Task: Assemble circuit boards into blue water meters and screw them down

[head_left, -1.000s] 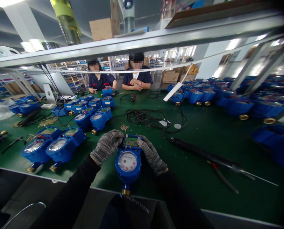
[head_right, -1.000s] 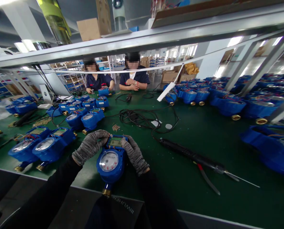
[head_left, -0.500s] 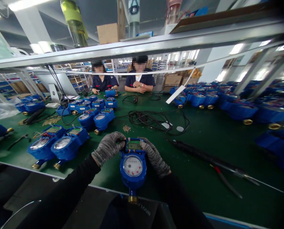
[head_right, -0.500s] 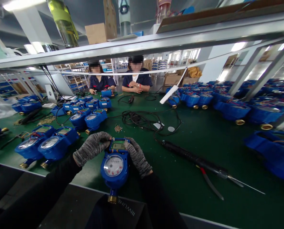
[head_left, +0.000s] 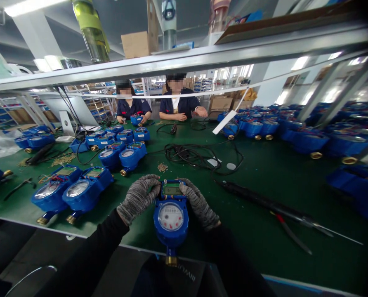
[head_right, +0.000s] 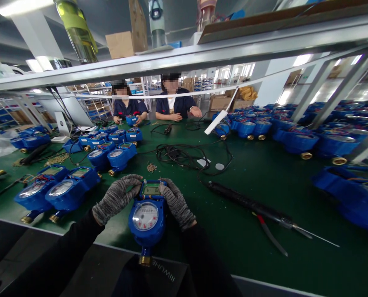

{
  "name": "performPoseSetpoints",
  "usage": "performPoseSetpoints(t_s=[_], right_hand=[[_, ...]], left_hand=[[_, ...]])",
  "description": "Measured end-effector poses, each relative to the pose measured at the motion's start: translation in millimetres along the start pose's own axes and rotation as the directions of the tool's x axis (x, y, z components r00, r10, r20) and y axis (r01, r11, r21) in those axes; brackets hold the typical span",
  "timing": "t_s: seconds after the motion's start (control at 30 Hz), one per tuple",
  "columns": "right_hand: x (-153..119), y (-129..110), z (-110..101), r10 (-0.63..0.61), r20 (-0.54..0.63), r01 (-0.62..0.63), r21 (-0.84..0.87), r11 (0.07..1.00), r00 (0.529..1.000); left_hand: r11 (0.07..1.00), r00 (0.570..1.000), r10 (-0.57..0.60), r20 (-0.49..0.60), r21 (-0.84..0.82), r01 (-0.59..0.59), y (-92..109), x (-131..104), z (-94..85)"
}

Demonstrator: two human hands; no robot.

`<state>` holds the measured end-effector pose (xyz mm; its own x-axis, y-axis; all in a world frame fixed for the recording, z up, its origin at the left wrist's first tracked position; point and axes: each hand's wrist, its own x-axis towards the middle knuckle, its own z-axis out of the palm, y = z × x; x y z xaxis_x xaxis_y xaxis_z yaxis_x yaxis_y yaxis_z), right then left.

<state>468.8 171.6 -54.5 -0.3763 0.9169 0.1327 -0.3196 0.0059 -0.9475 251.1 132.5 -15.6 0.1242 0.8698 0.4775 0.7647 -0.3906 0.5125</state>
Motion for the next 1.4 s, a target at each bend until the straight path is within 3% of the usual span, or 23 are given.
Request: performPoseSetpoints(t_s=[0.13,0.27,0.4,0.53,0.63,0.8,1.13,1.4], right_hand=[[-1,-4,2,0.02,0.006,-0.02,0.029,0.999,1.0],[-1,-3,2,0.016,-0.017,-0.016,0.027,1.0,1.0],[0,1,0,0.022,-0.014,-0.021,0.035,0.999,1.0],[1,5,-1,0.053,0.028,-0.055,0.073,0.996,0.998],[2,6,-2,0.06,0.021,-0.061,0.07,0.996,0.998],[3,7,-4,0.036,0.034,-0.037,0.04,0.999,0.999],[2,6,-5,0.028,0.037,-0.029,0.02,0.999,0.999],[2,8,-5,0.027,0.024,-0.027,0.019,0.999,0.999]], left_hand=[[0.99,0.989,0.141,0.044,-0.007,-0.141,-3,1,-4.8],[0.955,0.948,0.297,0.113,-0.056,-0.293,-13,9,-12.8],[0.933,0.929,0.358,0.09,-0.055,-0.354,-18,8,-14.0],[0.961,0.958,0.277,-0.079,0.041,-0.274,-13,-10,-11.1],[0.972,0.956,0.224,-0.192,0.117,-0.204,-9,-28,-11.6],[0.928,0.943,0.308,-0.128,0.259,-0.268,1,-47,-12.3],[0.887,0.932,0.325,-0.163,0.395,-0.24,19,-45,4.5],[0.911,0.951,0.268,-0.153,0.361,-0.198,23,-52,8.0]])
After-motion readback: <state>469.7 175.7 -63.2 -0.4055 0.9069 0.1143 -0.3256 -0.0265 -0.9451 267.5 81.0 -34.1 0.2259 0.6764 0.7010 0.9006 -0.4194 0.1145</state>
